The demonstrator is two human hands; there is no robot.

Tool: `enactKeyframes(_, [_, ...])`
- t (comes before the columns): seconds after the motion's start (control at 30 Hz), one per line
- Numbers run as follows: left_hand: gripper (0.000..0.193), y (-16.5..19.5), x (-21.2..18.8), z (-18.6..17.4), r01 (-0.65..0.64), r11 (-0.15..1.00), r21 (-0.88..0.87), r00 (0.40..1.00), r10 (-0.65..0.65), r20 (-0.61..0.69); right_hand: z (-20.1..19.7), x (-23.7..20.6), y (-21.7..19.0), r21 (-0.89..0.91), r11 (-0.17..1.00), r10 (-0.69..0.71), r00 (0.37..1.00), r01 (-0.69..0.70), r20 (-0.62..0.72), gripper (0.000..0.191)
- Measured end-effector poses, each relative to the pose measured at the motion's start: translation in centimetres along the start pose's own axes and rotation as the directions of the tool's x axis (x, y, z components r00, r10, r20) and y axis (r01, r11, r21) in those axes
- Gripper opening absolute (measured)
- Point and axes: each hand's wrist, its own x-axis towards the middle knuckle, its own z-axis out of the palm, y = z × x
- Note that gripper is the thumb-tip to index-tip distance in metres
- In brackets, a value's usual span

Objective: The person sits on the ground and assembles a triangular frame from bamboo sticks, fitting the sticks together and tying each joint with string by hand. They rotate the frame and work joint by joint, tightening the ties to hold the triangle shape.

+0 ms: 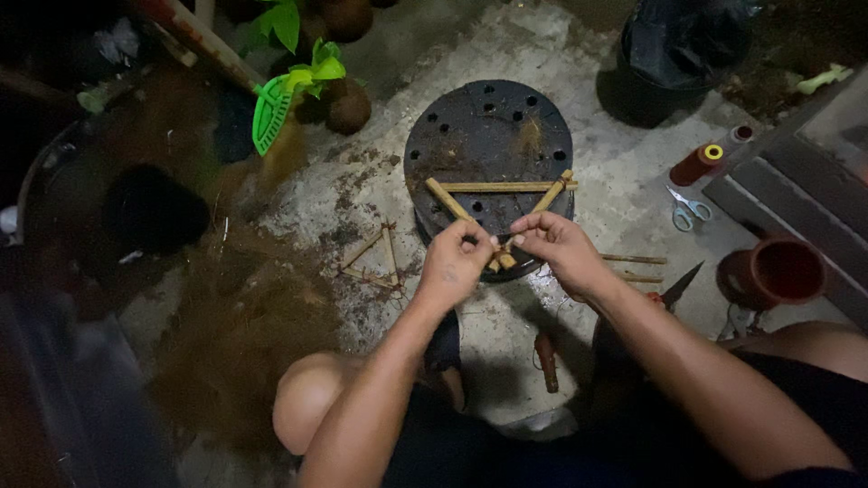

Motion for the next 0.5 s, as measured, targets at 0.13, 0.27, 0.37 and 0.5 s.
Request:
enactKeyframes(0.13, [0.008,-1.2,1.4,0.3,-0.149,0.944,-0.294,0.988,0.151,-0.013,0.3,-0.2,-0.1,-0.239,0.971,-0.035,0.996,0.015,-0.081,0.015])
enactKeyframes(0.27, [0.006,-1.3,1.4,0.8,-0.219,0.839,-0.498,0.967,0.254,0.002,1.0,-0.5,-0.5,-0.408,0.912,-0.015,0.989,-0.048,-0.15,0.016])
enactKeyframes(0.37, [0.009,-0.8,1.2,0.6,-0.054,0.807,-0.588,0.985,0.139,0.101,1.4,-0.8,-0.7,-0.466,0.883,-0.023,0.987,-0.054,-0.157,0.021])
enactKeyframes(0.5, [0.009,-0.5,1.3,0.9,0.028,0.858,-0.513,0.991,0.042,0.123,1.4,-1.0,-0.7,-0.558,0.828,-0.034,0.989,-0.054,-0.146,0.032])
